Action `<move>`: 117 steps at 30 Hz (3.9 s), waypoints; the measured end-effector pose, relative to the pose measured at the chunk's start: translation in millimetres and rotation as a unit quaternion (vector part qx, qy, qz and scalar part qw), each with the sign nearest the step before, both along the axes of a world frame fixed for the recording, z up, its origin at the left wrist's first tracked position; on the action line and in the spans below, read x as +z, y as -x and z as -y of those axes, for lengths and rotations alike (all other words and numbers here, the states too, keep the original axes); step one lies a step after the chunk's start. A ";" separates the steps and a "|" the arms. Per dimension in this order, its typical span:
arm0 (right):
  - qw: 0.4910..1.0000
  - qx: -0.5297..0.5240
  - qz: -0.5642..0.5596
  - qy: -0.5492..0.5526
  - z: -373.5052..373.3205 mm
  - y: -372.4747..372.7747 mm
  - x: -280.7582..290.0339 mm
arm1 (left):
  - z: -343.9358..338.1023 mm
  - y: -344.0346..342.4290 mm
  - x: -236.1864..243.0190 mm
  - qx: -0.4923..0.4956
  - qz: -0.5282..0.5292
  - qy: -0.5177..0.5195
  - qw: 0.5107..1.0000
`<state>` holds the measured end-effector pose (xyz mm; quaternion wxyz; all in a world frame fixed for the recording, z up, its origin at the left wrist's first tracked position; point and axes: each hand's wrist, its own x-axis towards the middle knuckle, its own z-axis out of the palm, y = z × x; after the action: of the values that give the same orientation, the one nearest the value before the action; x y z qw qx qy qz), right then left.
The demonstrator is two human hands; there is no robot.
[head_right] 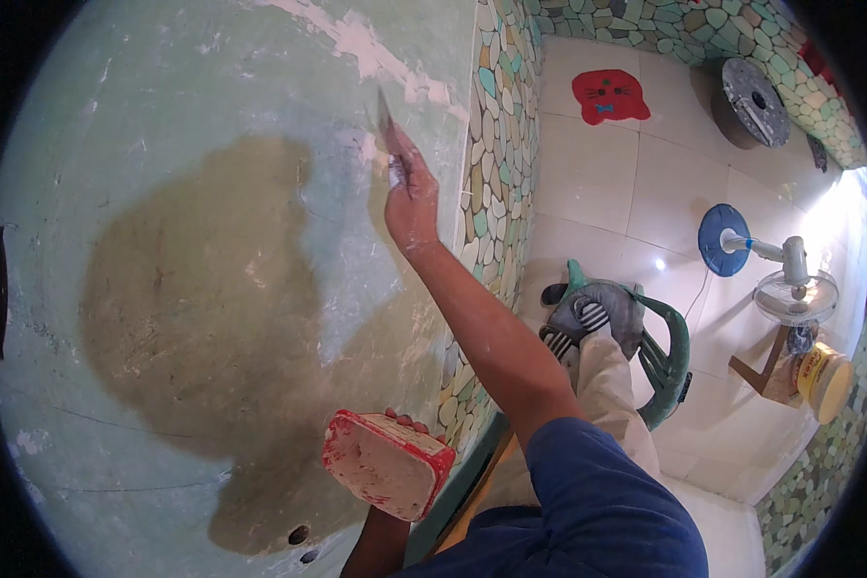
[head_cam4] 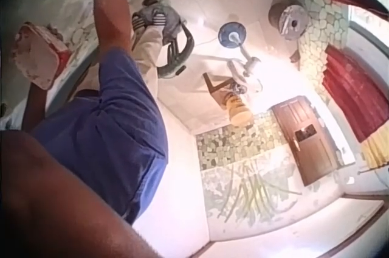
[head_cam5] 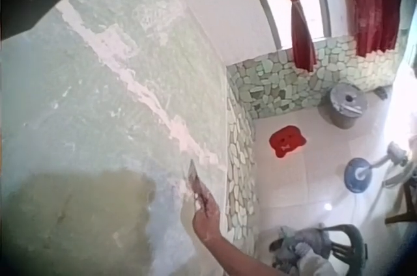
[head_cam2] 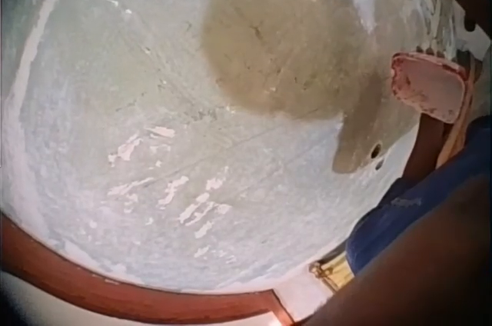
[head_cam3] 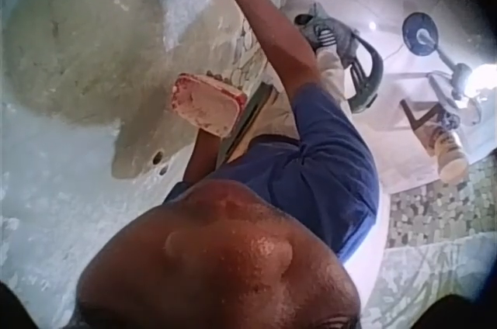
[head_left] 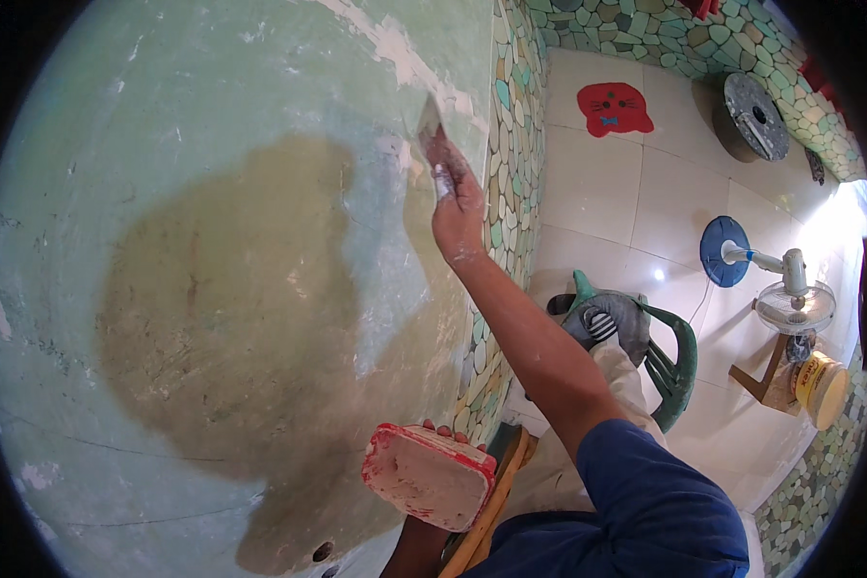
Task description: Applying wall filler or putty to cracks in a wall using a spatula.
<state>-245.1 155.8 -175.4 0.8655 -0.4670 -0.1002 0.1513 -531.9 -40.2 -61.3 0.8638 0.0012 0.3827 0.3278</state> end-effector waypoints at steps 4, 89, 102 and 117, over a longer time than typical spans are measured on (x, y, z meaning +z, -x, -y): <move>0.998 0.043 0.043 0.014 -13.1 20.1 7.8 | -1.0 1.0 1.0 0.001 0.008 -0.008 1.000; 0.971 -0.024 0.225 0.081 8.1 20.0 -4.2 | -13.5 8.4 -7.7 -0.004 0.018 0.004 1.000; 0.877 0.121 -0.393 -0.249 -6.6 -22.2 -25.5 | -10.0 11.4 -5.6 0.018 -0.009 0.014 1.000; 0.983 -0.107 0.127 0.073 0.4 -5.9 -11.3 | -1.4 9.7 -7.8 0.027 -0.017 0.028 0.999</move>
<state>-239.1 155.4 -186.7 0.8207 -0.5519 -0.1477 0.0043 -541.6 -38.8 -69.0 0.8477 -0.0280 0.4062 0.3400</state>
